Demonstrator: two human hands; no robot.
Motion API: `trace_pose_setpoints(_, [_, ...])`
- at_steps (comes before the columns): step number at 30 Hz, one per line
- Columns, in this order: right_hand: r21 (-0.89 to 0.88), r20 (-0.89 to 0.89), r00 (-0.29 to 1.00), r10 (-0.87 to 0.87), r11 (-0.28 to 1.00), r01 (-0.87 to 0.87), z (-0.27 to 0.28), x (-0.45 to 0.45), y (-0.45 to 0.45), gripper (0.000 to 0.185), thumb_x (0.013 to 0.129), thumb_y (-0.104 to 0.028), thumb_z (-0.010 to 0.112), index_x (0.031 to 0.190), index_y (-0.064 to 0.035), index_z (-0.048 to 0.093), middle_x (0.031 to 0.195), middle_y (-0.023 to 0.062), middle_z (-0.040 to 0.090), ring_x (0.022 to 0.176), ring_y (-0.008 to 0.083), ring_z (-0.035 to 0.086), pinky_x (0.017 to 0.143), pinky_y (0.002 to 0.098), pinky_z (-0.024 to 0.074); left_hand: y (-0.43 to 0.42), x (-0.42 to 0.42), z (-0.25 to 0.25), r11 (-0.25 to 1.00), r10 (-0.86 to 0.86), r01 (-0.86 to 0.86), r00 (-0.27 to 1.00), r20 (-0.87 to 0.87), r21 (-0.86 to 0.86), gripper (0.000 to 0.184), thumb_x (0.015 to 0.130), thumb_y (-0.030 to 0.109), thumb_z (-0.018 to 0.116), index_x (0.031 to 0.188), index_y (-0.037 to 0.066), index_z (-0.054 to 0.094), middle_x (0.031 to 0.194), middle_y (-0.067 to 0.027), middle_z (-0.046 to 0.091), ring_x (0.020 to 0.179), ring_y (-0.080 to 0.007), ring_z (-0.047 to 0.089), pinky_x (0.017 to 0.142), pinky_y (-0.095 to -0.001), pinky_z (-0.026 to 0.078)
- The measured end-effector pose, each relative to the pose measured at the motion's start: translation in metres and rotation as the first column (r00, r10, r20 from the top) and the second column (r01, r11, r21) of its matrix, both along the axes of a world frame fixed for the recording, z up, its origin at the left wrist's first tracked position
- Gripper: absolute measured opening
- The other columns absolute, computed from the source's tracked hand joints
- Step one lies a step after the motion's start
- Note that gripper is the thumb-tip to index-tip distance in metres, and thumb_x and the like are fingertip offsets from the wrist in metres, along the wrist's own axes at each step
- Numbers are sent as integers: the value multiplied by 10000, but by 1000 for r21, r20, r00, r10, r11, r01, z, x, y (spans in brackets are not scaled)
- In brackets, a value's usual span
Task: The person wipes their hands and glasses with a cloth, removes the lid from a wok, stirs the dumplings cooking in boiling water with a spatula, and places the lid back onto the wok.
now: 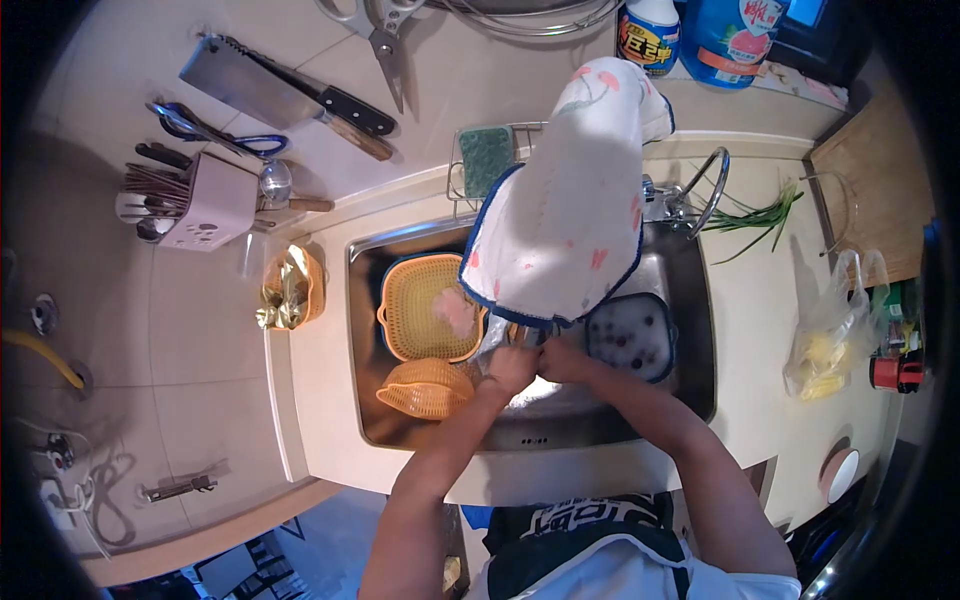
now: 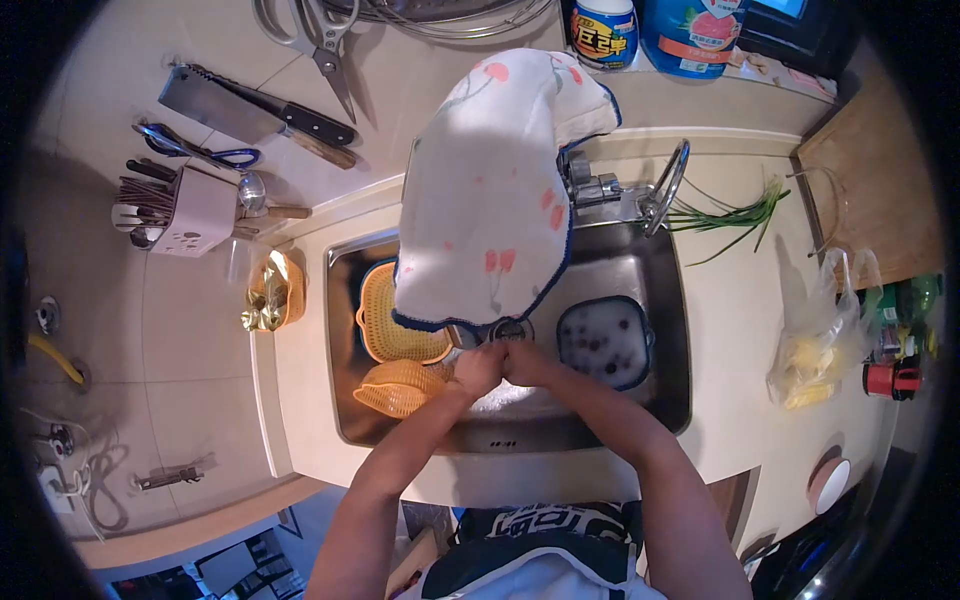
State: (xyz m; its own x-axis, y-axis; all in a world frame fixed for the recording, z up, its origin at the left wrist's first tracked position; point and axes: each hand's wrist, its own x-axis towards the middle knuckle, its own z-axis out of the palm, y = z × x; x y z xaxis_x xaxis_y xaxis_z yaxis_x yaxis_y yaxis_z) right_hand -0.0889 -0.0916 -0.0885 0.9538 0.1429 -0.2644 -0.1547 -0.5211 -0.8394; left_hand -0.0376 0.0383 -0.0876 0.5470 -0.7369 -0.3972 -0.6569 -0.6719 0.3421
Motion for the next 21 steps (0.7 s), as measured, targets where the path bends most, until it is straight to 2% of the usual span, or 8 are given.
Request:
trace_pose_setpoints(4, [211,184,980,-81,977,41,-25,-9,-4,277,655,-235,649,852,-46,602,608,132,578,624,242,592,567,350,455,2,1,-6,997,-77,79,989,126,-11,305,669,93,548,963,41,484,800,-153,581,756,-324,581,623,-416,458])
trace_pose_setpoints(6, [505,-531,831,166,849,154,-24,-7,-13,354,726,-290,636,968,-45,554,609,63,541,561,123,533,506,260,418,9,5,2,991,37,-40,999,-23,-124,370,652,116,627,983,31,484,877,-176,577,804,-311,578,649,-373,462])
trace_pose_setpoints(7, [507,-531,831,169,848,152,-8,-6,-19,354,726,-290,636,968,-45,554,609,63,541,561,123,533,506,260,418,11,9,13,992,40,-42,999,-23,-122,370,652,116,627,983,31,484,877,-176,577,804,-311,578,649,-373,462])
trace_pose_setpoints(9, [513,-487,873,38,821,250,19,-14,-28,384,789,-311,585,1055,-48,502,704,14,524,560,56,472,489,192,375,21,7,35,884,56,-162,968,-244,-439,408,622,192,704,986,75,562,802,-127,596,762,-245,590,683,-328,462])
trace_pose_setpoints(13, [530,-488,868,-89,760,376,29,-8,-36,348,803,-283,578,1075,-80,502,827,24,549,710,46,486,582,195,395,24,5,81,761,316,-621,605,-731,-185,483,648,152,728,1043,33,475,872,-22,564,775,-120,523,707,-252,424])
trace_pose_setpoints(16, [705,-175,973,-148,671,229,40,-17,-37,329,794,-186,575,1093,-74,493,888,27,557,791,83,515,678,221,421,32,-2,86,622,326,-762,459,-826,-178,437,664,148,717,1014,45,479,816,1,538,722,-99,511,642,-224,419])
trace_pose_setpoints(20, [398,36,970,-242,893,209,45,-33,-51,348,681,-46,566,1028,-58,542,930,71,586,863,159,539,760,277,423,44,-13,100,688,251,-657,612,-750,-307,322,736,194,656,961,49,477,830,-14,519,813,-89,463,710,-229,389])
trace_pose_setpoints(21, [252,36,970,-239,942,222,48,-38,-57,354,649,-19,547,1002,-44,558,924,90,595,856,176,547,755,290,425,49,-14,97,741,291,-612,665,-688,-277,266,780,232,593,945,61,473,836,-80,546,774,-164,530,685,-283,413])
